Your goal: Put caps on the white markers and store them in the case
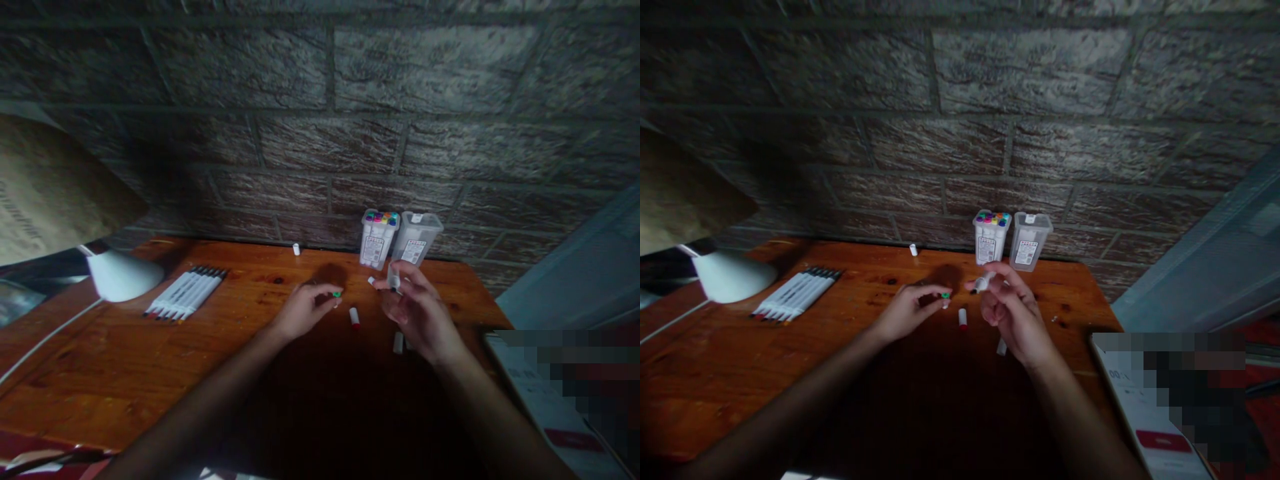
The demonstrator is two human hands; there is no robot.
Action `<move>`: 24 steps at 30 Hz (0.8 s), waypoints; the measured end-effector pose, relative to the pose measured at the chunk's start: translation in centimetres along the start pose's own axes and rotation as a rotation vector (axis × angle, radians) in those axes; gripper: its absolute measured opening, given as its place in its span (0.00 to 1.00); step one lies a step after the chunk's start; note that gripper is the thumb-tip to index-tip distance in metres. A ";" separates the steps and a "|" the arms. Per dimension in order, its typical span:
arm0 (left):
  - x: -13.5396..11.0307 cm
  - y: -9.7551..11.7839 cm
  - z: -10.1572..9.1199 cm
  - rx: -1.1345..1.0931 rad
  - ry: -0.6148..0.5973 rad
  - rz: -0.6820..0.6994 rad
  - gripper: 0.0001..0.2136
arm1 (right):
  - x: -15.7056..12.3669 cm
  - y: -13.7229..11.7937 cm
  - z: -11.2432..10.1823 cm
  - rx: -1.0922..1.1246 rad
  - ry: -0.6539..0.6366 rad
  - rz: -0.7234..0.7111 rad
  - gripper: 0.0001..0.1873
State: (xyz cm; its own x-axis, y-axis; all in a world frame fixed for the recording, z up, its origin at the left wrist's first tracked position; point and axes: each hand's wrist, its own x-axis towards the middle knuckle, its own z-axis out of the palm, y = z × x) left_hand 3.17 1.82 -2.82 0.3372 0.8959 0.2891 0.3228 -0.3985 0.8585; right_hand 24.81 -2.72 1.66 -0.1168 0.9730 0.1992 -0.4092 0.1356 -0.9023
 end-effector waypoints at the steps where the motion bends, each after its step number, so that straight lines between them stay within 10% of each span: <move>1: 0.0 0.2 0.0 -0.095 0.012 -0.033 0.10 | -0.1 0.0 0.0 0.003 0.007 0.005 0.16; 11: -0.1 2.5 -0.7 -1.070 0.077 -0.437 0.10 | -0.5 -0.5 1.1 0.090 0.076 -0.029 0.12; 16: -0.3 2.8 0.3 -1.093 0.035 -0.397 0.12 | -0.7 -0.1 1.9 0.026 0.196 -0.051 0.27; 24: -0.5 2.5 1.2 -0.890 0.000 -0.292 0.15 | -1.5 0.5 1.6 -0.290 0.080 -0.101 0.16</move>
State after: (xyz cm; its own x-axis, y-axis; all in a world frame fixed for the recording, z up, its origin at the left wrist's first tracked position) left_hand 4.92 0.17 -1.32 0.3496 0.9369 0.0110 -0.4010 0.1390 0.9055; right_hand 23.30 -4.38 1.52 -0.0125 0.9620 0.2729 -0.1383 0.2687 -0.9533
